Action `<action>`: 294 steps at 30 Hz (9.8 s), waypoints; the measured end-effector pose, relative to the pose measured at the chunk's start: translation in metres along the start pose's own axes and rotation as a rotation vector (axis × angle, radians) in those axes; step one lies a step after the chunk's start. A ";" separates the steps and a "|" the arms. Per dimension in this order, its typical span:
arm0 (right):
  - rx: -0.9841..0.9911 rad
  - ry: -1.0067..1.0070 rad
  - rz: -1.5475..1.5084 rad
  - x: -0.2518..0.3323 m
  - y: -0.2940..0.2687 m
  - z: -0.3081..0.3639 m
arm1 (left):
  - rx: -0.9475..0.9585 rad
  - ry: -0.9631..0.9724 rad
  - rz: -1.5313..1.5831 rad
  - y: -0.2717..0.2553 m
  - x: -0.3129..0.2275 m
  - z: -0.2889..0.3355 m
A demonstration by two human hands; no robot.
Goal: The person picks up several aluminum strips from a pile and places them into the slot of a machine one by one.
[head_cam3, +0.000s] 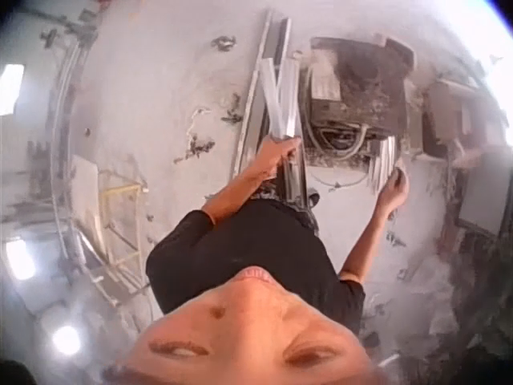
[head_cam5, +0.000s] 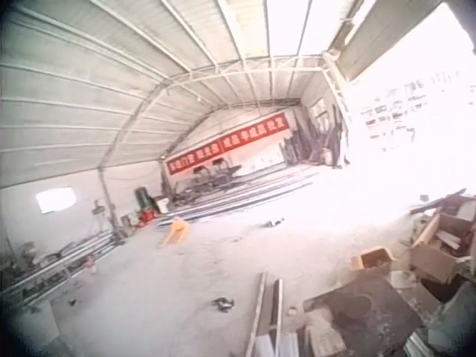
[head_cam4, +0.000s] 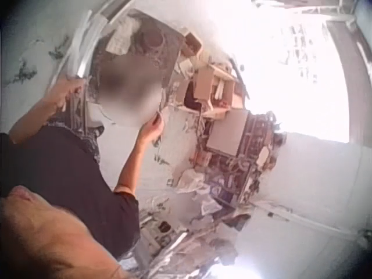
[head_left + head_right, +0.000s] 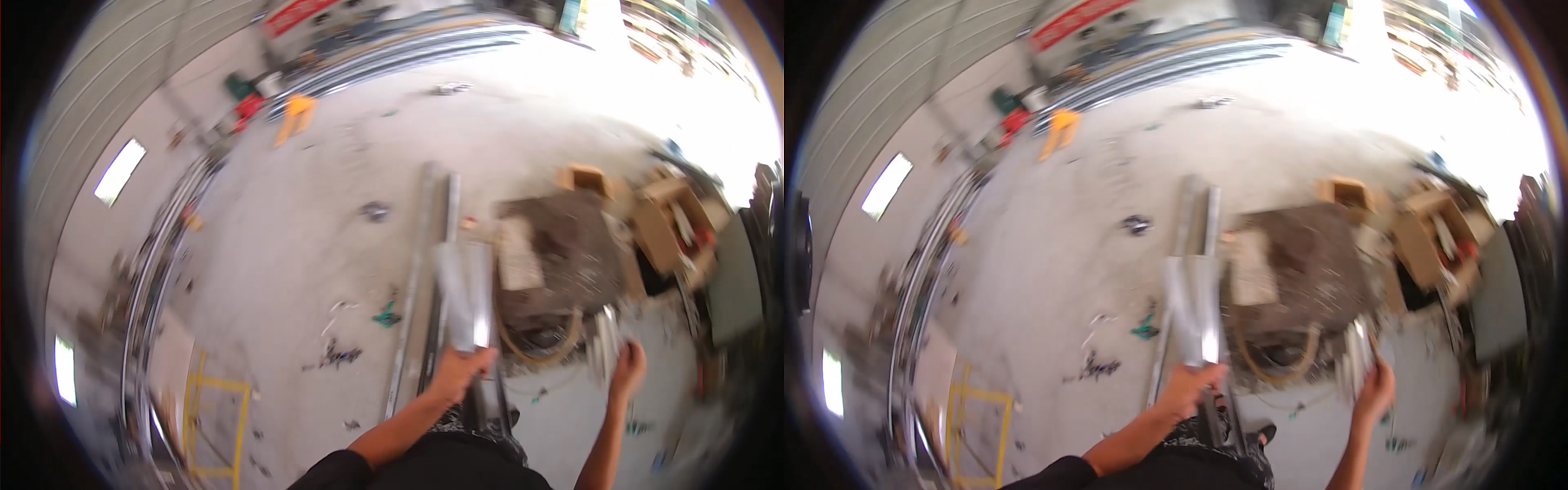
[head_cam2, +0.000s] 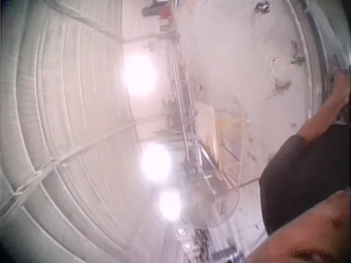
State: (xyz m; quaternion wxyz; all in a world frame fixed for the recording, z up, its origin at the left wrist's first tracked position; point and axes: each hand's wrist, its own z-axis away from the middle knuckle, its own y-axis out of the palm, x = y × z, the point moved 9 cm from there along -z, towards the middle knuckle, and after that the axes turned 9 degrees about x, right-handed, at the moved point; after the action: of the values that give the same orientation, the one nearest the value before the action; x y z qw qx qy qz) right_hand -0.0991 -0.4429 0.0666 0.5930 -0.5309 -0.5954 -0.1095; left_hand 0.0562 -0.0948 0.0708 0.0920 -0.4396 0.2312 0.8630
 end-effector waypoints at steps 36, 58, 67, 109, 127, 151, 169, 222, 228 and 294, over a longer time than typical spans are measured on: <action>0.902 0.479 -0.157 -0.041 0.052 0.145 | -0.155 0.235 0.142 -0.017 -0.031 0.037; 0.694 0.881 -0.677 -0.057 0.106 0.186 | -0.139 0.172 0.154 0.004 -0.008 0.003; 0.823 0.886 -0.668 -0.041 0.108 0.181 | -0.172 0.215 0.284 -0.042 -0.032 0.004; 0.783 0.721 -0.615 -0.021 0.105 0.179 | -0.086 0.066 0.334 -0.031 0.042 0.052; 0.768 0.579 -0.269 -0.044 0.114 0.146 | -0.069 0.044 0.325 -0.054 0.024 0.037; 0.845 0.649 -0.344 -0.018 0.058 0.185 | -0.066 0.021 0.293 -0.039 0.015 0.024; 0.848 0.753 -0.420 -0.035 0.044 0.147 | -0.084 -0.014 0.314 -0.031 0.025 0.016; 0.707 0.616 -0.412 -0.030 0.098 0.165 | 0.065 0.176 0.422 -0.019 -0.042 -0.035; 0.769 0.619 -0.469 -0.029 0.097 0.166 | -0.094 0.164 0.356 -0.025 -0.010 0.016; 0.634 0.307 0.291 0.008 0.015 0.118 | -0.032 0.177 0.252 0.001 -0.031 0.022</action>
State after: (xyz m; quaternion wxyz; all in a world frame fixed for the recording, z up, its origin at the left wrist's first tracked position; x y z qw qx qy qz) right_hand -0.1549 -0.3430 0.0328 0.8195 -0.3775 -0.4223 0.0871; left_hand 0.0588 -0.0841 0.1069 -0.0448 -0.4829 0.2782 0.8291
